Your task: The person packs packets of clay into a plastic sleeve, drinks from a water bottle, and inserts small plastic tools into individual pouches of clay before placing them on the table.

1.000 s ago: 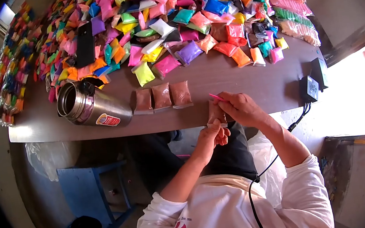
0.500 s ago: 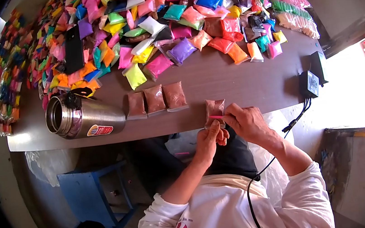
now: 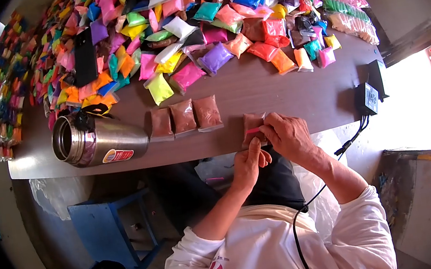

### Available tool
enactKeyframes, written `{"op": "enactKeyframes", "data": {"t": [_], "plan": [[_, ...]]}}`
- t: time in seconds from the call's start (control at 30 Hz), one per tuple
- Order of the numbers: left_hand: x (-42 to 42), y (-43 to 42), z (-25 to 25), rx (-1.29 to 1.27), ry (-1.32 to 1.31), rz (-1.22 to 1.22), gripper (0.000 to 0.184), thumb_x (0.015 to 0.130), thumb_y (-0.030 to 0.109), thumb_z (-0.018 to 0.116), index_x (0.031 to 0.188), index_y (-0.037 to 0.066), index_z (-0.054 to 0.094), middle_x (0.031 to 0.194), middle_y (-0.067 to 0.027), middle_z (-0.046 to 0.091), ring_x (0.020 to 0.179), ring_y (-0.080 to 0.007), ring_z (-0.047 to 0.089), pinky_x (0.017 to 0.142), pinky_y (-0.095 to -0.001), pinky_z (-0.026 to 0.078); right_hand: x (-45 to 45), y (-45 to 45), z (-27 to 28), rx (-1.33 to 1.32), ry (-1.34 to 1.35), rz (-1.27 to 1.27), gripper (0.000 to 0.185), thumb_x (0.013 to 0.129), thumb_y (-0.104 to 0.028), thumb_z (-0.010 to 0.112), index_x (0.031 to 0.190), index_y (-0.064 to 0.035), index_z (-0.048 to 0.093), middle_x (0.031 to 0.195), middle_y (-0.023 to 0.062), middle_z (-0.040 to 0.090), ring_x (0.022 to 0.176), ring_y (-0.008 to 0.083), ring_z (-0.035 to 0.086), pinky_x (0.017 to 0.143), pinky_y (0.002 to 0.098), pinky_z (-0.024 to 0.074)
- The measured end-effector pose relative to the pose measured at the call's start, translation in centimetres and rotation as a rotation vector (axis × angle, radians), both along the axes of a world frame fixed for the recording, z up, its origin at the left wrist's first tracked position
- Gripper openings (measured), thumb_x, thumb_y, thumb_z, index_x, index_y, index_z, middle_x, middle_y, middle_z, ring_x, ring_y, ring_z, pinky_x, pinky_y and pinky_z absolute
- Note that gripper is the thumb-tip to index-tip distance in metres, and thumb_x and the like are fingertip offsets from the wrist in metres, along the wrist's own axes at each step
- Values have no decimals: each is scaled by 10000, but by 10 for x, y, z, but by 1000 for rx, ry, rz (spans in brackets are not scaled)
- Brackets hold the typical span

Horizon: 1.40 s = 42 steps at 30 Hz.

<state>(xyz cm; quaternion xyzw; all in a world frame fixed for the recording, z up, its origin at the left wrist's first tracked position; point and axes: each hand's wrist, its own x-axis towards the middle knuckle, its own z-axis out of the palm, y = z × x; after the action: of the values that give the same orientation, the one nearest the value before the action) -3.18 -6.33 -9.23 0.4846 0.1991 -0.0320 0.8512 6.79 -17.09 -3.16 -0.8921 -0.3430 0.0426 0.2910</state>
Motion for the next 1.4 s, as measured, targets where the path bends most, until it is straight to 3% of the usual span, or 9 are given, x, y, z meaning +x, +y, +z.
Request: {"op": "enactKeyframes", "data": {"t": [0.27, 0.57, 0.73, 0.8, 1.0, 1.27, 1.33, 1.4], "plan": [[1, -2, 3, 93, 83, 24, 582, 935, 522, 494, 531, 106, 445, 530, -30, 511, 605, -137, 584, 587, -272, 424, 2, -1, -1, 22, 70, -122, 154, 876, -197, 592, 832, -54, 554, 729, 159, 635, 685, 367, 620, 579, 438, 476], [-1, -1, -4, -37, 31, 52, 549, 936, 457, 523, 524, 103, 444, 545, -37, 502, 638, -161, 577, 648, -291, 428, 6, -2, 5, 124, 16, 32, 163, 884, -152, 574, 1010, -65, 630, 806, 148, 651, 731, 369, 624, 610, 424, 487], [-5, 1, -6, -79, -34, 41, 534, 943, 452, 504, 551, 92, 457, 573, -49, 523, 668, -166, 568, 688, -304, 427, 12, -8, 12, 36, 60, 221, 160, 894, -146, 577, 997, -60, 665, 832, 150, 666, 754, 353, 635, 646, 392, 506], [-7, 1, -5, -44, -56, 58, 558, 970, 429, 475, 546, 67, 495, 578, -40, 532, 646, -152, 580, 611, -261, 410, 8, -6, 14, 57, 62, 214, 158, 897, -161, 580, 992, -61, 654, 812, 147, 662, 738, 347, 636, 632, 394, 504], [-14, -2, -6, 141, -143, 3, 525, 991, 435, 418, 621, 69, 489, 625, -49, 565, 638, -133, 564, 570, -261, 427, -14, -3, 4, 61, -29, 116, 152, 909, -222, 584, 927, -71, 576, 701, 130, 620, 646, 328, 627, 558, 409, 483], [-14, -5, 1, 195, -94, -17, 600, 998, 427, 403, 537, 45, 449, 583, -67, 562, 570, -119, 529, 544, -268, 408, 17, -11, -4, 109, -48, 7, 103, 827, -127, 622, 792, -45, 570, 681, 143, 606, 653, 373, 598, 552, 427, 469], [-12, -4, -1, 188, -100, 1, 619, 1005, 413, 400, 527, 24, 448, 573, -65, 556, 545, -111, 502, 529, -268, 388, 13, -9, 6, 149, 51, -6, 96, 815, -112, 623, 770, -46, 570, 688, 143, 607, 648, 374, 598, 548, 427, 469], [-14, -5, -6, 199, -91, 3, 616, 1006, 410, 399, 537, 18, 476, 559, -60, 556, 524, -104, 491, 517, -267, 387, -1, -7, 18, 134, 7, 63, 62, 825, -101, 630, 803, -45, 615, 706, 136, 631, 646, 316, 635, 573, 370, 499]]}}
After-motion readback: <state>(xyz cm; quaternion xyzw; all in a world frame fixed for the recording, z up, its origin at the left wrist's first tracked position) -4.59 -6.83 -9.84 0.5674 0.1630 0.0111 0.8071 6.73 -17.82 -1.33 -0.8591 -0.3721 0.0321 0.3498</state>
